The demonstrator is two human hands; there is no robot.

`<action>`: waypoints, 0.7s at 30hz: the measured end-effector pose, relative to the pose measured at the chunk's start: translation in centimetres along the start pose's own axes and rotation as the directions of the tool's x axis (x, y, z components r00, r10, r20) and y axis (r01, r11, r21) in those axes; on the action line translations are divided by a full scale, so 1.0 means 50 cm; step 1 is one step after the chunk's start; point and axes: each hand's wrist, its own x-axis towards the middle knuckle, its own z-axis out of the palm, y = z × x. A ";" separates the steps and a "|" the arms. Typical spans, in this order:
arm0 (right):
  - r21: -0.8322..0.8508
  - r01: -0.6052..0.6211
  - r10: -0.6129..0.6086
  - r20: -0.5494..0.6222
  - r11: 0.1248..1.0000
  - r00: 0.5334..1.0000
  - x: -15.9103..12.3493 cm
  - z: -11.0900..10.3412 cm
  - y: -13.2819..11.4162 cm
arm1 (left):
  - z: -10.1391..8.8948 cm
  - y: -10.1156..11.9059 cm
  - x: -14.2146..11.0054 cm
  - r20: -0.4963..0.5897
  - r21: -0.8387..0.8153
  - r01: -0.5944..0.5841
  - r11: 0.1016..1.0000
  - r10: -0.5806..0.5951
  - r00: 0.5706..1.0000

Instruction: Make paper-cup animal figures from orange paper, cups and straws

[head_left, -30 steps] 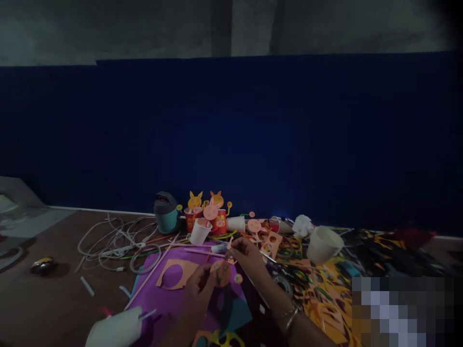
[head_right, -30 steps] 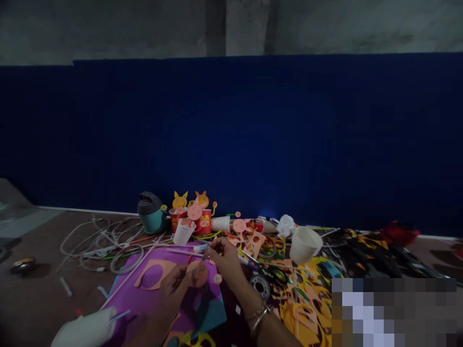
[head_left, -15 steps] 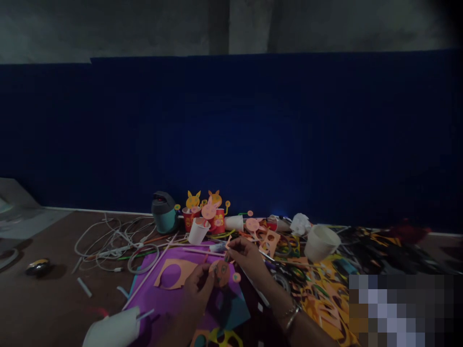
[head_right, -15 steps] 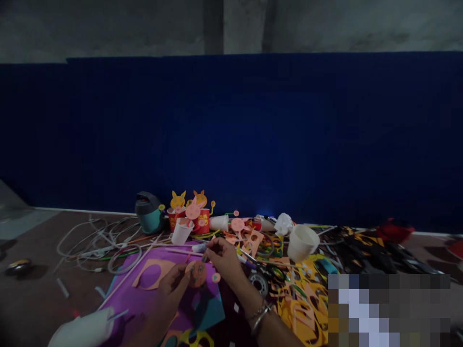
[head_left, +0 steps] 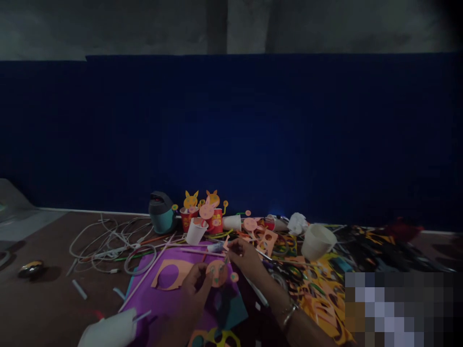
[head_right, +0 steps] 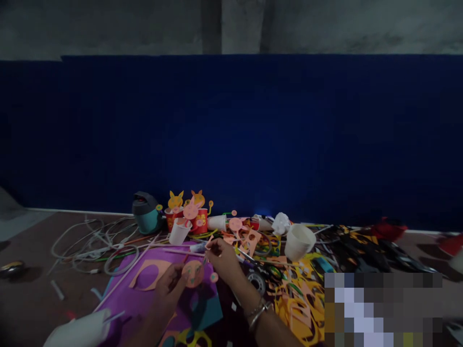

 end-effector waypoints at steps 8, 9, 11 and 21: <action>-0.362 0.089 -0.048 0.120 0.928 0.992 -0.031 0.018 0.006 | 0.006 0.015 -0.016 0.098 0.115 -0.097 0.989 0.086 0.992; -0.394 0.097 -0.051 0.126 0.914 0.991 -0.033 0.018 0.005 | 0.007 0.014 -0.018 0.100 0.139 -0.104 0.985 0.090 0.991; -0.445 0.115 -0.058 0.140 0.888 0.988 -0.036 0.017 0.003 | 0.009 0.010 -0.022 0.069 0.183 -0.114 0.977 0.103 0.992; -0.565 0.087 -0.058 0.069 0.820 0.996 -0.004 -0.085 -0.055 | 0.001 0.005 -0.025 0.228 0.544 -0.239 0.805 0.132 0.965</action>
